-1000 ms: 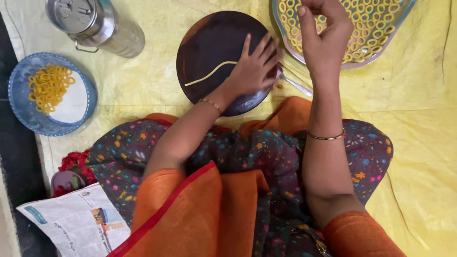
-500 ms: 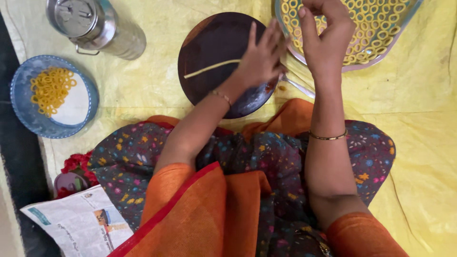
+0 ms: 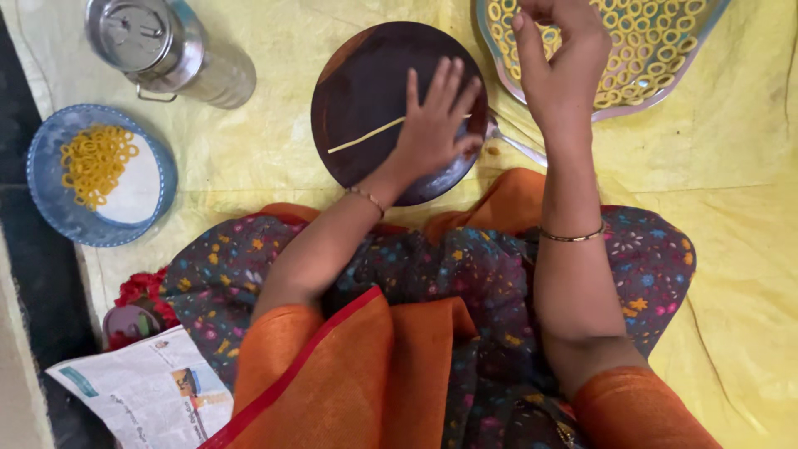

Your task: The person rolls a thin strip of yellow dough on a dark round board, then folds and joins the ends to form small rings. The finished rings are placed onto a large metal tray that already contains many similar rings.

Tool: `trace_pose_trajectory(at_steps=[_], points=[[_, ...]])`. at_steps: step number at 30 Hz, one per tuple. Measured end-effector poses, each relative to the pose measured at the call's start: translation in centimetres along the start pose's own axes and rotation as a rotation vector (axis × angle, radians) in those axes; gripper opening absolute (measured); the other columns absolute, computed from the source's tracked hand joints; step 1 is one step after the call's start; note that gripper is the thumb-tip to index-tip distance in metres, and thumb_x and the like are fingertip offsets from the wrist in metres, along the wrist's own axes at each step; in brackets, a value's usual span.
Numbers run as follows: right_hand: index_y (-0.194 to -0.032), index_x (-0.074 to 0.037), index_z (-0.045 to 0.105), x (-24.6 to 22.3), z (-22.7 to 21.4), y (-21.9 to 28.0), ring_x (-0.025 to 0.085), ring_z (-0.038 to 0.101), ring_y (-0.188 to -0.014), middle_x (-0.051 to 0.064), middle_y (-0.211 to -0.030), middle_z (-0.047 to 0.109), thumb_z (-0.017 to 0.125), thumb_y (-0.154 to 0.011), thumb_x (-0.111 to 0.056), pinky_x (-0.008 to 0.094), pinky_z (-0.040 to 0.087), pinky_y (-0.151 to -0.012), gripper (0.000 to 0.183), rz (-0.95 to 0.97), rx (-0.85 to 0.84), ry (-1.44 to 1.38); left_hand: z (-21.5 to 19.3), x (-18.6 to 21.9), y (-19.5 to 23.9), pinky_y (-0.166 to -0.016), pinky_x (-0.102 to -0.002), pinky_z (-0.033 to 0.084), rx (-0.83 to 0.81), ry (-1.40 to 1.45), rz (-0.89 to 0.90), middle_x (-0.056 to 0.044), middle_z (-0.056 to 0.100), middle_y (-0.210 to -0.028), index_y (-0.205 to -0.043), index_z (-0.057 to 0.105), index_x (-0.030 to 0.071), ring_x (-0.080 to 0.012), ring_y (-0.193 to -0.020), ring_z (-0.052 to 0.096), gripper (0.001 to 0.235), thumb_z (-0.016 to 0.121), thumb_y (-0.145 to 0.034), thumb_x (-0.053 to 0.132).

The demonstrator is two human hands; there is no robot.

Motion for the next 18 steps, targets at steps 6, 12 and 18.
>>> trace_pose_trajectory(at_steps=[6,12,18], points=[[-0.107,0.005,0.071,0.7,0.2,0.0,0.026,0.073,-0.094,0.015,-0.100,0.073,0.072,-0.099,0.003,0.036,0.055,-0.086,0.008,0.024,-0.017,-0.003,1.1,-5.6,-6.7,-0.120,-0.076,0.005,-0.045,-0.024,-0.231,-0.022,0.026,-0.166,-0.162,0.034,0.013,-0.0372,-0.157,0.015,0.083,0.055,-0.101,0.065],[-0.106,0.004,0.072,0.5,0.6,0.2,0.028,0.072,-0.095,0.015,-0.101,0.074,0.071,-0.100,0.002,0.037,0.053,-0.086,0.006,-0.019,-0.049,0.050,0.7,-7.6,-5.2,-0.119,-0.077,0.004,-0.107,-0.037,-0.218,-0.023,0.026,-0.166,-0.162,0.033,0.013,-0.0393,-0.156,0.014,0.083,0.052,-0.101,0.067],[-0.105,0.006,0.071,-0.6,0.6,0.0,0.029,0.074,-0.096,0.016,-0.101,0.075,0.067,-0.099,0.001,0.038,0.053,-0.087,0.009,-0.062,-0.068,0.019,-0.5,-2.1,0.9,-0.118,-0.078,0.005,0.004,-0.002,-0.114,-0.026,0.021,-0.167,-0.162,0.031,0.011,-0.0423,-0.156,0.011,0.090,0.056,-0.099,0.070]])
Point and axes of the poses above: each hand's wrist, its own y-axis away from the middle knuckle, its own z-axis out of the palm, x = y × z, the point moved 6 cm from there along -y, towards the middle knuckle
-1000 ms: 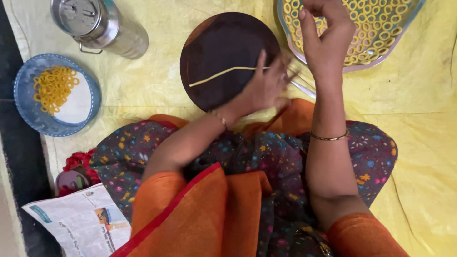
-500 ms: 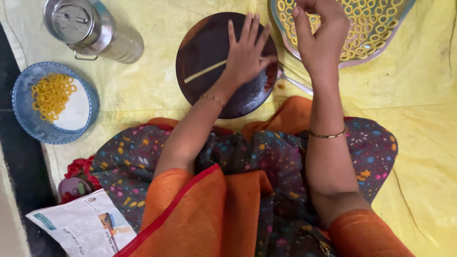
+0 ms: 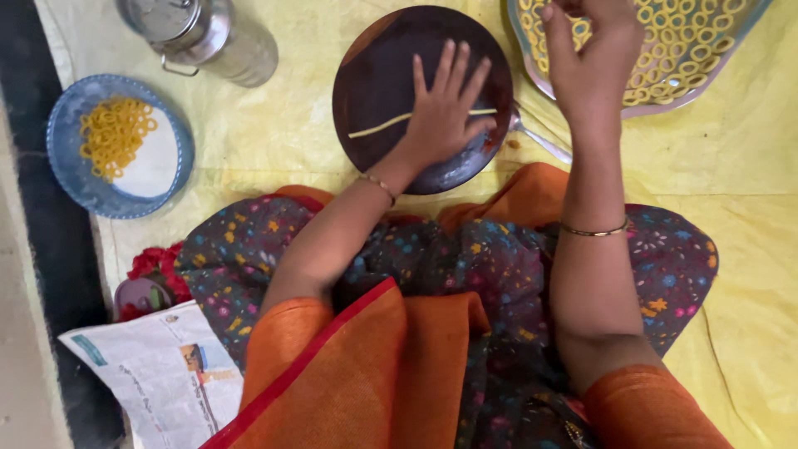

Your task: The person rolls a thin strip of yellow dough on a dark round board, then folds and joins the ends to form small rings. The finished rings are placed onto a large metal tray that already contains many similar rings.

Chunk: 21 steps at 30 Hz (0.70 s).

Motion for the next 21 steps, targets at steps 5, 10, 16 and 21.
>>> trace_pose_trajectory(at_steps=[5,10,16,21], points=[[-0.105,0.006,0.072,-1.7,-0.5,0.0,0.031,0.071,-0.086,0.018,-0.091,0.072,0.067,-0.097,0.001,0.038,0.050,-0.076,0.010,-0.117,0.025,0.057,-1.9,1.3,6.8,-0.120,-0.076,0.005,-0.087,0.014,0.035,-0.024,0.012,-0.170,-0.164,0.026,0.012,-0.0429,-0.158,0.006,0.092,0.060,-0.096,0.065],[-0.104,0.007,0.072,-2.4,-0.2,-0.2,0.031,0.071,-0.086,0.017,-0.093,0.073,0.067,-0.098,0.000,0.039,0.050,-0.077,0.010,-0.149,0.014,0.068,-4.3,-3.8,10.3,-0.118,-0.076,0.005,-0.054,-0.043,-0.127,-0.029,0.009,-0.169,-0.165,0.023,0.006,-0.0457,-0.157,0.004,0.096,0.061,-0.098,0.065],[-0.106,0.006,0.072,-1.4,0.7,0.0,0.032,0.072,-0.090,0.017,-0.098,0.074,0.065,-0.097,0.000,0.039,0.051,-0.080,0.012,-0.107,-0.026,0.025,-2.4,-10.5,7.2,-0.119,-0.074,0.005,-0.122,-0.075,-0.210,-0.025,0.015,-0.170,-0.165,0.029,0.008,-0.0423,-0.158,0.007,0.088,0.058,-0.101,0.061],[-0.100,0.007,0.073,-0.9,1.0,0.2,0.033,0.071,-0.086,0.018,-0.095,0.074,0.066,-0.094,0.002,0.040,0.050,-0.076,0.010,-0.135,-0.025,0.115,-2.9,-16.6,2.3,-0.122,-0.076,0.003,-0.138,-0.108,-0.366,-0.021,0.023,-0.168,-0.165,0.032,0.009,-0.0424,-0.158,0.011,0.078,0.054,-0.111,0.060]])
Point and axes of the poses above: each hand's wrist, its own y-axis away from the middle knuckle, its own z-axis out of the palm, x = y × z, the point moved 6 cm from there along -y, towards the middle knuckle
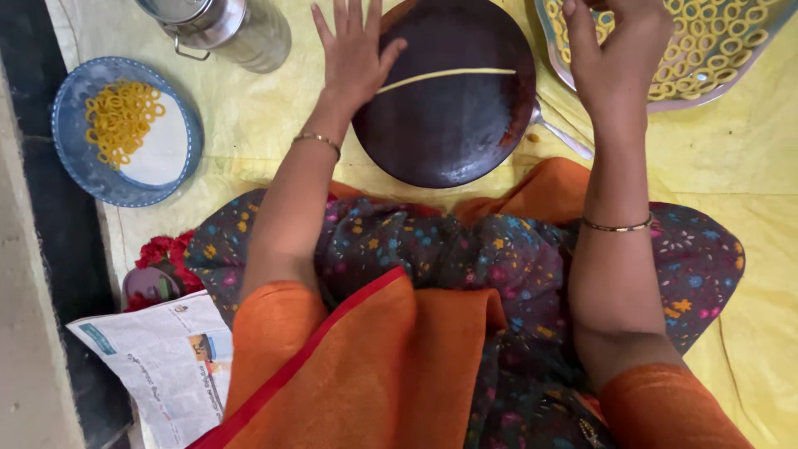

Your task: The person rolls a thin strip of yellow dough on a dark round board, then folds and joins the ends to form small rings. The finished rings are placed onto a large metal tray that already contains many similar rings.

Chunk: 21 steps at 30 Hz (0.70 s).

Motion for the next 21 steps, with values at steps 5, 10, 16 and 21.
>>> trace_pose_trajectory(at_steps=[5,10,16,21], points=[[-0.098,0.004,0.073,0.1,0.5,-0.1,0.033,0.071,-0.090,0.016,-0.097,0.074,0.068,-0.095,0.000,0.040,0.049,-0.080,0.007,0.009,-0.042,0.034,-0.6,1.7,0.0,-0.122,-0.077,0.003,-0.002,0.040,0.145,-0.022,0.022,-0.169,-0.167,0.031,0.008,-0.0418,-0.158,0.013,0.083,0.057,-0.107,0.060],[-0.096,0.006,0.072,-1.1,0.5,-0.4,0.034,0.070,-0.085,0.017,-0.095,0.073,0.068,-0.092,0.003,0.040,0.049,-0.076,0.007,-0.045,-0.015,0.026,0.0,6.1,7.0,-0.117,-0.076,0.003,-0.072,0.024,0.447,-0.025,0.016,-0.169,-0.162,0.033,0.007,-0.0425,-0.156,0.004,0.092,0.061,-0.095,0.063],[-0.094,0.005,0.072,-1.1,0.4,-0.5,0.034,0.071,-0.085,0.017,-0.093,0.073,0.069,-0.091,0.002,0.040,0.049,-0.076,0.005,-0.025,-0.023,0.030,0.3,7.0,10.1,-0.119,-0.076,0.003,-0.081,0.013,0.494,-0.023,0.015,-0.171,-0.164,0.033,0.009,-0.0407,-0.158,0.002,0.092,0.059,-0.097,0.065],[-0.095,0.005,0.073,-0.5,-0.4,-0.4,0.034,0.071,-0.083,0.017,-0.092,0.074,0.070,-0.093,0.002,0.040,0.050,-0.075,0.005,-0.073,0.013,0.111,-1.0,3.9,3.5,-0.116,-0.077,0.003,0.036,0.024,0.288,-0.027,0.019,-0.167,-0.163,0.032,0.007,-0.0455,-0.155,0.008,0.087,0.058,-0.102,0.062]])
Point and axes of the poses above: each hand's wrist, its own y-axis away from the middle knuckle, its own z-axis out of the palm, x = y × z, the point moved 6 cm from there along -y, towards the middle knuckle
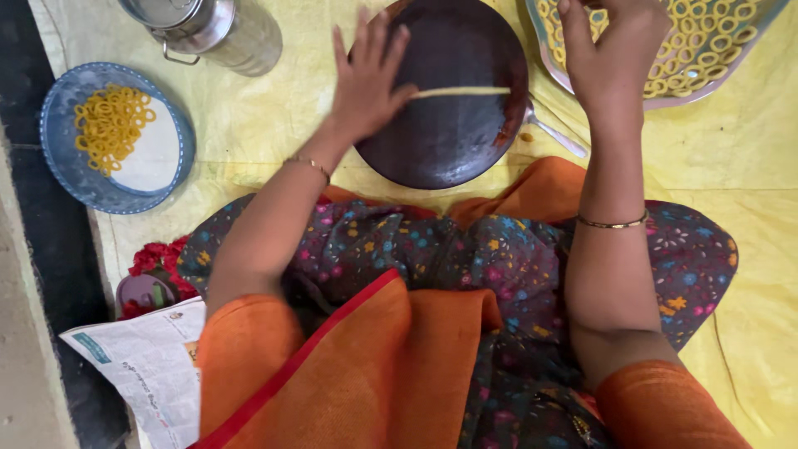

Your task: The person rolls a thin strip of yellow dough on a dark round board, then folds and joins the ends to form small rings. The finished rings are placed onto a large metal tray that already contains many similar rings.

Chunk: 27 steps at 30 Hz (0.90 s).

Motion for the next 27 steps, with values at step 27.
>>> trace_pose_trajectory(at_steps=[27], points=[[-0.100,0.000,0.074,0.9,0.8,0.8,0.032,0.070,-0.096,0.010,-0.102,0.075,0.072,-0.092,0.000,0.041,0.050,-0.086,0.008,0.077,-0.051,-0.055,2.4,4.6,-2.7,-0.116,-0.079,0.007,0.064,-0.030,0.041,-0.022,0.021,-0.169,-0.164,0.030,0.010,-0.0421,-0.156,0.010,0.088,0.055,-0.101,0.067]])
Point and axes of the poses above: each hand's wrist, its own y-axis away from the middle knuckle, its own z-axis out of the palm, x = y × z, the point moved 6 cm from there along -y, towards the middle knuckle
